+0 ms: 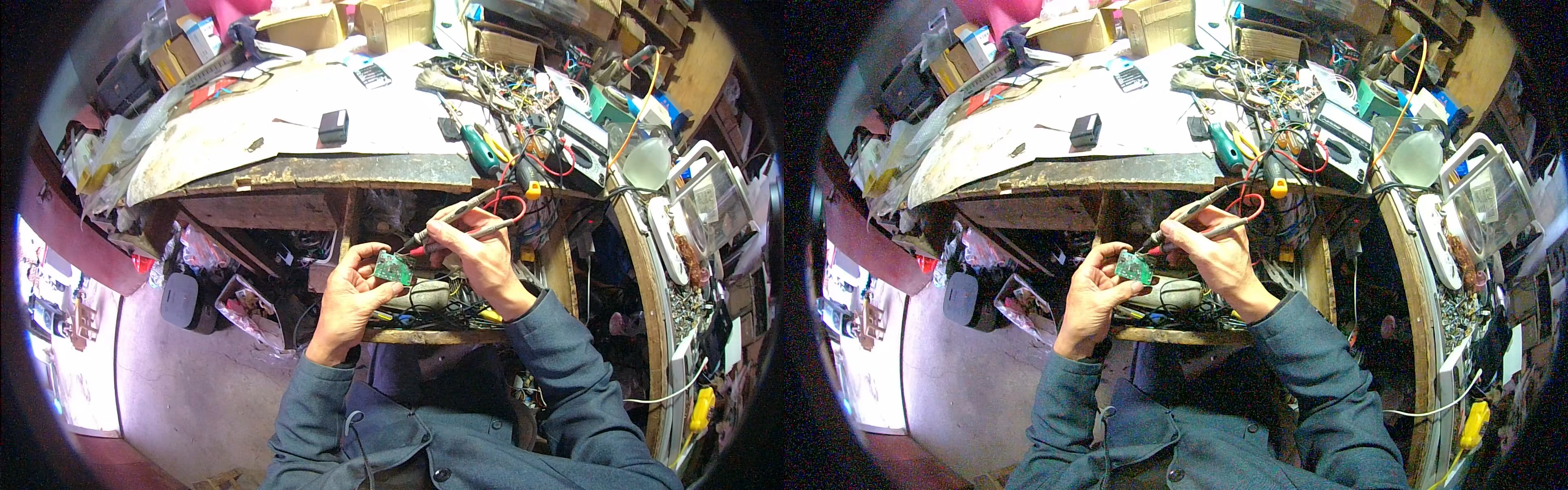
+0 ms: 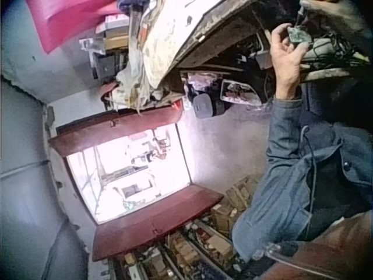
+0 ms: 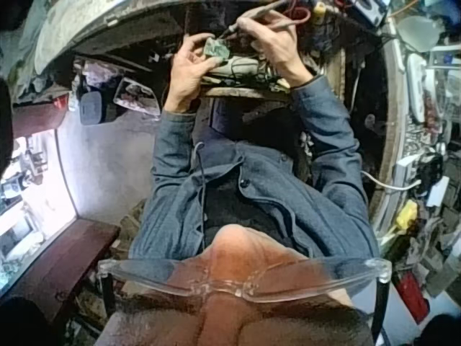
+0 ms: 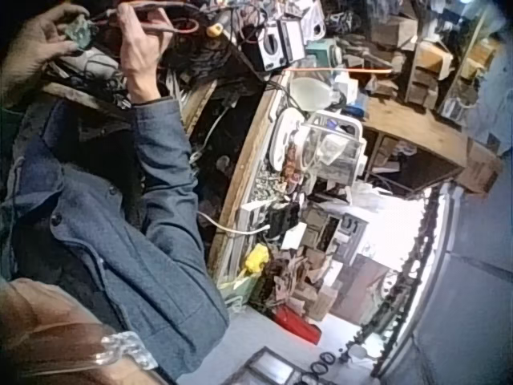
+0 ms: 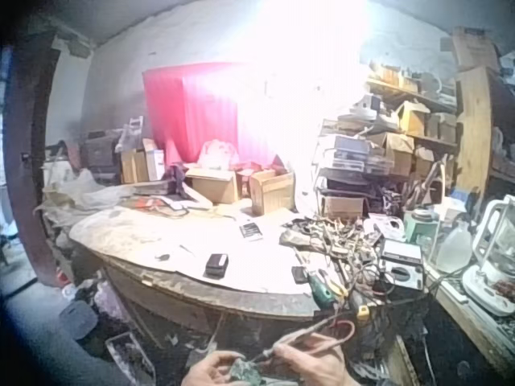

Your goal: The person holds a small green circuit board and uses a soldering iron to apply solder to several points on the board. They then use pliers to adjust or remove a component and briefly handle a black rectangular device before returning to the circuit board.

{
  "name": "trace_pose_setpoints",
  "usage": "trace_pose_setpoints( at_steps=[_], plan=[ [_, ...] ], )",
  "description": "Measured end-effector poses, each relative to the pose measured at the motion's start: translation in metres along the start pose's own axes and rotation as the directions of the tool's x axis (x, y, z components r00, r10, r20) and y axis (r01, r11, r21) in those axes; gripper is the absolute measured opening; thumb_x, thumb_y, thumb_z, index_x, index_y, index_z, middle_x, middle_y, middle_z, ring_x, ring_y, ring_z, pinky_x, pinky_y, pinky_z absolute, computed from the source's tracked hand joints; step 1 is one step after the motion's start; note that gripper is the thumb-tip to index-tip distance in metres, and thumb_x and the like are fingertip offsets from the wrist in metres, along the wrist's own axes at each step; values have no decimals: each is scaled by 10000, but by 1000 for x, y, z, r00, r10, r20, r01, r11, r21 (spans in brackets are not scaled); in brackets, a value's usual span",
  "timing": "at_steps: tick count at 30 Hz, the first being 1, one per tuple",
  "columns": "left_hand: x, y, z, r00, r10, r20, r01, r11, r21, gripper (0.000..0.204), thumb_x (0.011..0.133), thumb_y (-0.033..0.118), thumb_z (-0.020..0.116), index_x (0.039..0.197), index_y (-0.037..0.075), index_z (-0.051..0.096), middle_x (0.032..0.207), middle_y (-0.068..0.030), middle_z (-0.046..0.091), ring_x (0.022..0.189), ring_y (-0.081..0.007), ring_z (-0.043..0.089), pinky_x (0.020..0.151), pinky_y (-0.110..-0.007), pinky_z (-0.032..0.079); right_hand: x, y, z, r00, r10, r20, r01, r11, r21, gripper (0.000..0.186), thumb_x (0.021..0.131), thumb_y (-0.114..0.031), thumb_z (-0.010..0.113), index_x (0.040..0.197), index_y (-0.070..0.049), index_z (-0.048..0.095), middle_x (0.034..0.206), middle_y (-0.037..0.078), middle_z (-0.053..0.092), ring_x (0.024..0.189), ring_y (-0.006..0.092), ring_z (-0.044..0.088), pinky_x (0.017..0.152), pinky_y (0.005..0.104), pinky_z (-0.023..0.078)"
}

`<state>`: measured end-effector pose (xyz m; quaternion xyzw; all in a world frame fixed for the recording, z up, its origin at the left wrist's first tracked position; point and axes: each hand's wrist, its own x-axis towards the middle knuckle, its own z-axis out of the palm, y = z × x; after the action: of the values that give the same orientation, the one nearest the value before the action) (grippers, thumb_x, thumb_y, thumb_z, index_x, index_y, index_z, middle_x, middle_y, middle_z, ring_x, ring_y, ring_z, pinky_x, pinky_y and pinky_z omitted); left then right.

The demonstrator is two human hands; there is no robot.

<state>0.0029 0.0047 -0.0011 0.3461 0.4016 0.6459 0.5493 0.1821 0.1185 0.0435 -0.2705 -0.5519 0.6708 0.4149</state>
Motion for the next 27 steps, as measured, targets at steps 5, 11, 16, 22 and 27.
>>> trace_pose_setpoints(
  at_steps=[5, 11, 16, 22, 27],
  plan=[
    [0, 0, 0, 1000, 1, -1, -1, 1000, -13, 547, 831, -97, 716, 1319, 1, 488, 1152, -128, 651, 1030, -190, 679, 916, -332, 587, 1, -1, -2, 1000, -10, 22, 10, 1000, -16, 154, 941, -139, 711, 1019, -11, 673, 864, 71, 699, 706, 138, 664, 605, 264, 549],
    [-1, 2, 1, 1000, 1, 7, 0, 1000, -14, 533, 832, -94, 713, 1311, 1, 498, 1161, -121, 642, 1042, -183, 672, 926, -323, 579, 1, 2, -4, 1000, -8, 27, 8, 1000, -9, 163, 932, -158, 725, 1013, -22, 687, 856, 56, 703, 697, 121, 660, 607, 255, 538],
    [-1, 3, 1, 1000, -3, 9, 3, 1000, -4, 535, 828, -103, 707, 1311, 0, 502, 1152, -115, 646, 1035, -178, 672, 925, -319, 575, 1, 1, -3, 1000, 20, 21, -19, 1000, -15, 168, 922, -171, 742, 997, -29, 692, 845, 38, 696, 695, 110, 651, 605, 250, 534],
    [-1, 2, 0, 1000, -4, 0, 4, 1000, -20, 549, 841, -95, 690, 1350, -3, 503, 1139, -107, 652, 1005, -175, 675, 899, -321, 587, 1, -1, -3, 999, 13, 31, -12, 1000, -19, 165, 922, -173, 740, 992, -31, 694, 847, 44, 698, 696, 112, 651, 599, 257, 533],
    [-2, 7, 0, 998, -45, 38, 47, 998, -41, 549, 862, -78, 612, 1397, -6, 511, 1099, -93, 666, 962, -172, 678, 822, -322, 610, 0, -9, -1, 997, 73, -27, -72, 997, 34, 173, 921, -169, 736, 995, -19, 693, 850, 62, 699, 698, 135, 661, 596, 267, 533]
  ],
)
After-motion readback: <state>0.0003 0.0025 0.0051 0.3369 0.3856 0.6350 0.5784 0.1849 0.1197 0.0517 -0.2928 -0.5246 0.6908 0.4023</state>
